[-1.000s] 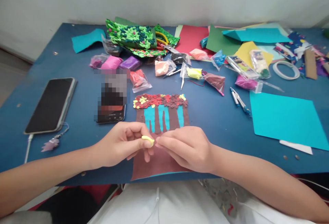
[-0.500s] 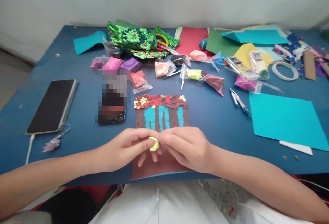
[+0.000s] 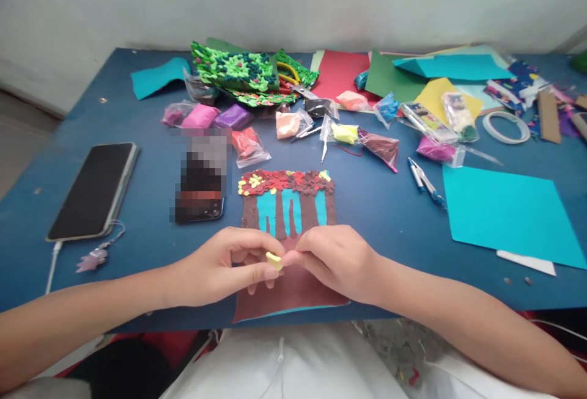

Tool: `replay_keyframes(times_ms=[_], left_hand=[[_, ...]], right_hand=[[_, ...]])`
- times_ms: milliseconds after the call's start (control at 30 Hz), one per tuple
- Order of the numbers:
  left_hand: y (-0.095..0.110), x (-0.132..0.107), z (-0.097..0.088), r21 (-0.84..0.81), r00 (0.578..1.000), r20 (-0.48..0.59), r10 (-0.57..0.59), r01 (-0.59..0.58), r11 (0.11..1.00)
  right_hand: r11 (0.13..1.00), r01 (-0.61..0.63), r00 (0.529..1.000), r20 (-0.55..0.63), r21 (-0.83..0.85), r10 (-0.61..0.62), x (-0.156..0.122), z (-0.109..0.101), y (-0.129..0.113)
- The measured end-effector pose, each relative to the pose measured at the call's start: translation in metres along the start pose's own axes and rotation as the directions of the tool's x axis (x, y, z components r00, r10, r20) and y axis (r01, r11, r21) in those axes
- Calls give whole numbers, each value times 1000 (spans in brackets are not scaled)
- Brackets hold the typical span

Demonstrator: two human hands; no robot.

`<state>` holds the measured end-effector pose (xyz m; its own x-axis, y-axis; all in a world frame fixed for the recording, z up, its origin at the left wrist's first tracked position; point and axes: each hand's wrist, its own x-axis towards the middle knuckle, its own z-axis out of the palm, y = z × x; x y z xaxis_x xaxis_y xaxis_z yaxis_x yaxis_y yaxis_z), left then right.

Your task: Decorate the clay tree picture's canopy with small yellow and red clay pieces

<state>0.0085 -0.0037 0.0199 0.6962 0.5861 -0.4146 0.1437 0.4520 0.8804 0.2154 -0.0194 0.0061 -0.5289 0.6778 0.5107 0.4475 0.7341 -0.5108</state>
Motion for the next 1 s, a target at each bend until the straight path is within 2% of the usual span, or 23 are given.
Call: replay_keyframes(times_ms=[233,367,433,467,533,600,667,767,867,1000], left_hand=[[-1,0,-1,112,999,-3,49,-49,993],[0,-1,-1,182,995,-6,96,-94,979],[0,-2,-2,210,994,-5,113,-109,972],[0,-2,-2,220,993,-4,117,-113,969],[0,-2,-2,238,992,-8,125,-119,964],[0,-2,-2,255,991,-17,136,-127,958],[1,-3,-3,273,989,-24,148,-136,952],[1,-4,-3,298,986,-21,164,-150,943],[0,-4,-4,336,985,-12,173,-159,928],[-1,-4,-7,403,977,24,210,-201,893]], right_hand=[[998,-57,997,54,20,56,3,-6,4],[978,-190,982,43,82,187,8,-9,5],[929,-317,948,48,193,314,11,-9,5],[875,-398,916,66,276,396,12,-10,5],[701,-538,828,140,468,543,15,-10,7],[493,-600,751,229,630,620,16,-10,11],[330,-604,709,301,725,638,18,-11,16],[146,-601,676,403,786,616,20,-11,23],[-25,-616,669,540,787,510,22,-12,27],[-147,-629,670,629,763,394,25,-16,33]])
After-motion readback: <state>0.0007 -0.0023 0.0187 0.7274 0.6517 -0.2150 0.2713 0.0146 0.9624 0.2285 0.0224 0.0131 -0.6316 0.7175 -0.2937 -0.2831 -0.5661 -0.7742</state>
